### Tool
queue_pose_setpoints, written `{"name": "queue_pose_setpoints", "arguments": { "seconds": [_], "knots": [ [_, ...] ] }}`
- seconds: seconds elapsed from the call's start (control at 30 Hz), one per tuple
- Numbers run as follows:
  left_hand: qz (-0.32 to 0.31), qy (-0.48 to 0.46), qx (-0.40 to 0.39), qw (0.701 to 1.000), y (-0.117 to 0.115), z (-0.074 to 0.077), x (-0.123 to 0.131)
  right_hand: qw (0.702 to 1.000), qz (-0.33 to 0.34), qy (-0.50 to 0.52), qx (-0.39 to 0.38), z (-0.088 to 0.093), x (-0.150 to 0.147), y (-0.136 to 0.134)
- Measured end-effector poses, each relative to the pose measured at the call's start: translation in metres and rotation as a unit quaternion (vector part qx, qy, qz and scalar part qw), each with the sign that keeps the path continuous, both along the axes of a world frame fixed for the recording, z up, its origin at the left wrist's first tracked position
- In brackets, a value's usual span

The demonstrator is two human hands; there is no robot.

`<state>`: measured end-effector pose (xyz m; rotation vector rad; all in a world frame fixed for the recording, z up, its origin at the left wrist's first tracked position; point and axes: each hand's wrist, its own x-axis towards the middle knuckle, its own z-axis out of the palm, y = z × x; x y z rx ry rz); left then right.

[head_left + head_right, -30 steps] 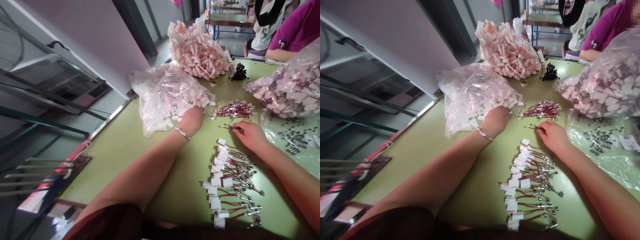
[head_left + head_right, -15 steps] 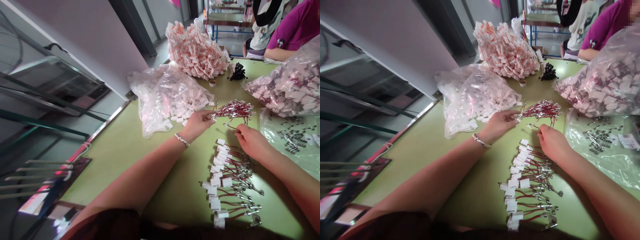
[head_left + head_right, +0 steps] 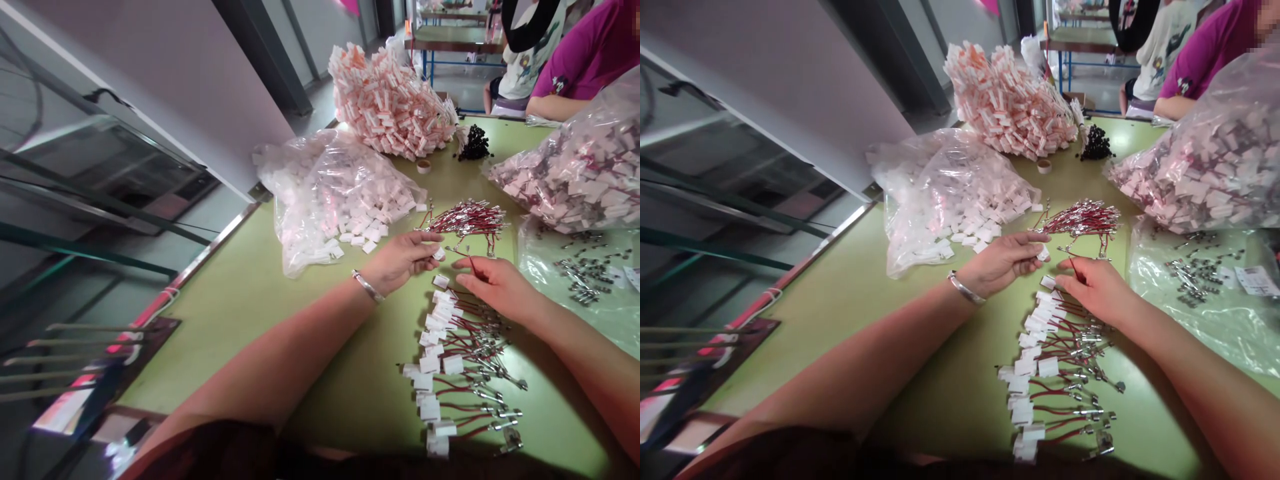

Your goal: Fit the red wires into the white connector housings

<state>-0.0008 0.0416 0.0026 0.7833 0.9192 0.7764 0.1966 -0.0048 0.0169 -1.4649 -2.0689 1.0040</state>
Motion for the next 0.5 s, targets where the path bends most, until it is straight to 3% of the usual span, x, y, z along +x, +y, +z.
{"name": "queue_pose_setpoints", "arguments": {
  "seconds": [0.13,0.33,0.5],
  "knots": [
    [0.007,-0.006,0.005,1.0,-0.005,0.004,0.003,1.0,0.029,0.002,-0.009,0.011,0.003,-0.001],
    [-0.029,-0.031,0.011,0.999,-0.011,0.007,0.007,0.98,0.045,0.069,-0.183,0.011,-0.004,-0.006],
    [-0.03,-0.033,0.02,0.999,-0.011,0.006,0.007,0.988,0.002,0.042,-0.147,0.004,-0.009,-0.009]
  ]
}}
